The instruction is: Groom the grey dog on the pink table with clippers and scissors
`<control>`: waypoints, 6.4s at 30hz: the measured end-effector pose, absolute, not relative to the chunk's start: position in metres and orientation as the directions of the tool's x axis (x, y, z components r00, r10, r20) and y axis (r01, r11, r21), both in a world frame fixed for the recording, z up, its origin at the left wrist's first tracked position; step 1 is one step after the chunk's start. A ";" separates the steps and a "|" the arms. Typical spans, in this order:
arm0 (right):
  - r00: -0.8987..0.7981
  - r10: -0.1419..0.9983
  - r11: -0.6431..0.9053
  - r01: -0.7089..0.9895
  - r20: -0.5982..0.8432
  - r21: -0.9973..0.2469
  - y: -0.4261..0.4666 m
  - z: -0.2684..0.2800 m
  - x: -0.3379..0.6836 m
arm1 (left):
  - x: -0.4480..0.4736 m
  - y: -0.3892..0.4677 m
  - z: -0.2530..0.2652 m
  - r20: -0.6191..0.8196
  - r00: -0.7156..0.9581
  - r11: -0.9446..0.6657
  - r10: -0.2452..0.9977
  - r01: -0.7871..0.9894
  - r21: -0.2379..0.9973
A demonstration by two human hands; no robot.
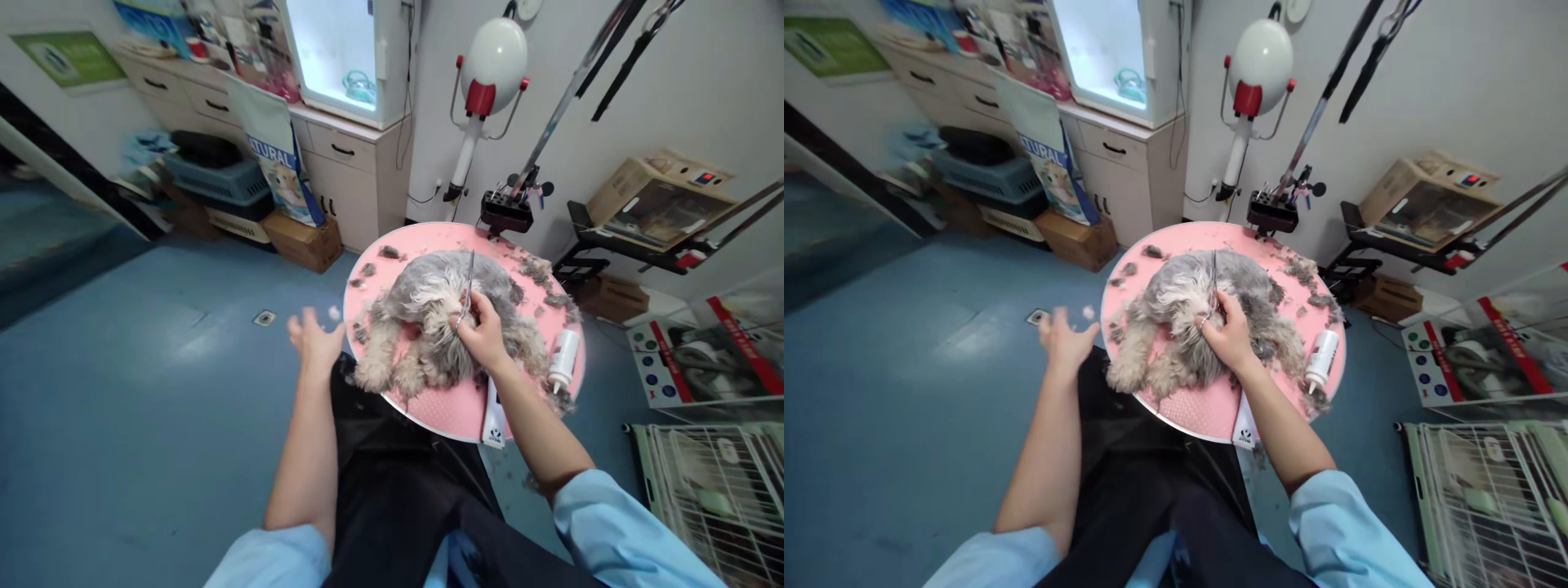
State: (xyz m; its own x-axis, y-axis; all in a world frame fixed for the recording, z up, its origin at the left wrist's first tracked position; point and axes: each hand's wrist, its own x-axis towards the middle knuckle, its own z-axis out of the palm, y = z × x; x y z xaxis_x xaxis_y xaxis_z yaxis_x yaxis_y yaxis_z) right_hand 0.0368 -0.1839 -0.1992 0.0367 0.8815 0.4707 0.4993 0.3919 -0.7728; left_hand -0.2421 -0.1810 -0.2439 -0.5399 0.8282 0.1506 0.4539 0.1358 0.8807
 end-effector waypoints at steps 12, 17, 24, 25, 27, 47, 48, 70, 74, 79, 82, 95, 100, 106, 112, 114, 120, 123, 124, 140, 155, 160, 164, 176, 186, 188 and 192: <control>0.165 0.932 0.293 0.187 0.324 -0.938 -0.213 -0.202 0.035 | -0.073 -0.211 -0.203 0.485 -0.275 -0.211 0.830 0.650 0.730; 0.217 0.962 0.165 0.020 0.165 -0.986 -0.226 -0.205 0.043 | -0.080 -0.210 -0.216 0.480 -0.178 -0.222 0.859 0.715 0.663; -0.072 0.991 -0.131 -0.285 -0.115 -0.950 -0.295 -0.169 0.065 | -0.087 -0.200 -0.217 0.544 0.188 -0.511 0.818 0.672 0.536; -0.227 0.961 -0.240 -0.393 -0.159 -0.888 -0.305 -0.165 0.063 | -0.087 -0.198 -0.216 0.551 0.204 -0.528 0.809 0.662 0.532; -0.452 0.874 -0.428 -0.542 -0.179 -0.723 -0.316 -0.161 0.058 | -0.087 -0.196 -0.216 0.565 0.207 -0.546 0.799 0.645 0.535; -0.464 0.844 -0.517 -0.569 -0.268 -0.640 -0.295 -0.152 0.041 | -0.084 -0.201 -0.224 0.561 0.067 -0.518 0.825 0.487 0.704; -0.460 0.844 -0.518 -0.571 -0.274 -0.637 -0.294 -0.152 0.042 | -0.084 -0.201 -0.226 0.562 0.059 -0.515 0.825 0.487 0.705; -0.189 0.943 -0.332 -0.590 -0.274 -0.736 -0.308 -0.160 0.035 | -0.076 -0.202 -0.223 0.548 0.039 -0.491 0.835 0.503 0.711; -0.172 0.955 -0.297 -0.553 -0.242 -0.778 -0.321 -0.158 0.040 | -0.076 -0.201 -0.228 0.518 -0.003 -0.447 0.855 0.501 0.741; -0.346 0.905 -0.410 -0.548 -0.249 -0.729 -0.320 -0.152 0.051 | -0.078 -0.201 -0.226 0.519 -0.029 -0.453 0.854 0.449 0.770; -0.419 0.867 -0.480 -0.554 -0.270 -0.680 -0.308 -0.151 0.052 | -0.076 -0.202 -0.224 0.509 -0.020 -0.455 0.861 0.420 0.785; -0.407 0.868 -0.484 -0.559 -0.285 -0.673 -0.288 -0.157 0.052 | -0.072 -0.203 -0.232 0.504 -0.041 -0.454 0.863 0.377 0.808; -0.313 0.910 -0.405 -0.543 -0.270 -0.735 -0.291 -0.155 0.047 | -0.076 -0.201 -0.228 0.527 0.027 -0.498 0.850 0.370 0.784; -0.177 0.953 -0.303 -0.487 -0.247 -0.819 -0.304 -0.160 0.040 | -0.074 -0.201 -0.224 0.488 0.030 -0.452 0.872 0.429 0.782; -0.124 0.962 -0.274 -0.399 -0.245 -0.875 -0.311 -0.170 0.033 | -0.071 -0.204 -0.227 0.511 0.059 -0.479 0.857 0.458 0.749; -0.115 0.963 -0.270 -0.364 -0.244 -0.892 -0.313 -0.173 0.032 | -0.071 -0.205 -0.228 0.519 0.064 -0.488 0.852 0.455 0.745; -0.105 0.960 -0.278 -0.292 -0.258 -0.915 -0.319 -0.183 0.033 | -0.071 -0.206 -0.234 0.553 0.066 -0.511 0.830 0.488 0.708; -0.119 0.961 -0.273 -0.286 -0.248 -0.918 -0.322 -0.185 0.033 | -0.071 -0.207 -0.237 0.584 0.070 -0.533 0.809 0.506 0.678; -0.118 0.961 -0.273 -0.285 -0.249 -0.919 -0.323 -0.185 0.033 | -0.071 -0.208 -0.238 0.595 0.072 -0.543 0.800 0.508 0.668; -0.154 0.947 -0.318 -0.357 -0.280 -0.878 -0.341 -0.180 0.042 | -0.074 -0.218 -0.253 0.773 0.122 -0.688 0.623 0.557 0.466; -0.255 0.941 -0.319 -0.439 -0.224 -0.840 -0.357 -0.162 0.046 | -0.077 -0.204 -0.248 0.630 -0.041 -0.536 0.776 0.485 0.691; -0.373 0.897 -0.408 -0.483 -0.239 -0.775 -0.330 -0.162 0.051 | -0.075 -0.208 -0.245 0.616 -0.058 -0.535 0.786 0.434 0.725; -0.389 0.883 -0.433 -0.452 -0.264 -0.780 -0.318 -0.160 0.049 | -0.076 -0.210 -0.243 0.589 -0.055 -0.512 0.806 0.435 0.741; -0.253 0.920 -0.374 -0.341 -0.299 -0.863 -0.304 -0.155 0.038 | -0.078 -0.210 -0.244 0.587 -0.027 -0.515 0.809 0.447 0.731; -0.186 0.957 -0.263 -0.240 -0.222 -0.934 -0.320 -0.185 0.042 | -0.078 -0.209 -0.235 0.598 -0.009 -0.537 0.802 0.429 0.726; -0.184 0.955 -0.268 -0.197 -0.233 -0.943 -0.321 -0.186 0.043 | -0.078 -0.209 -0.235 0.589 0.001 -0.534 0.808 0.426 0.730; -0.206 0.951 -0.268 -0.176 -0.231 -0.947 -0.333 -0.180 0.049 | -0.077 -0.208 -0.241 0.588 -0.016 -0.526 0.809 0.427 0.735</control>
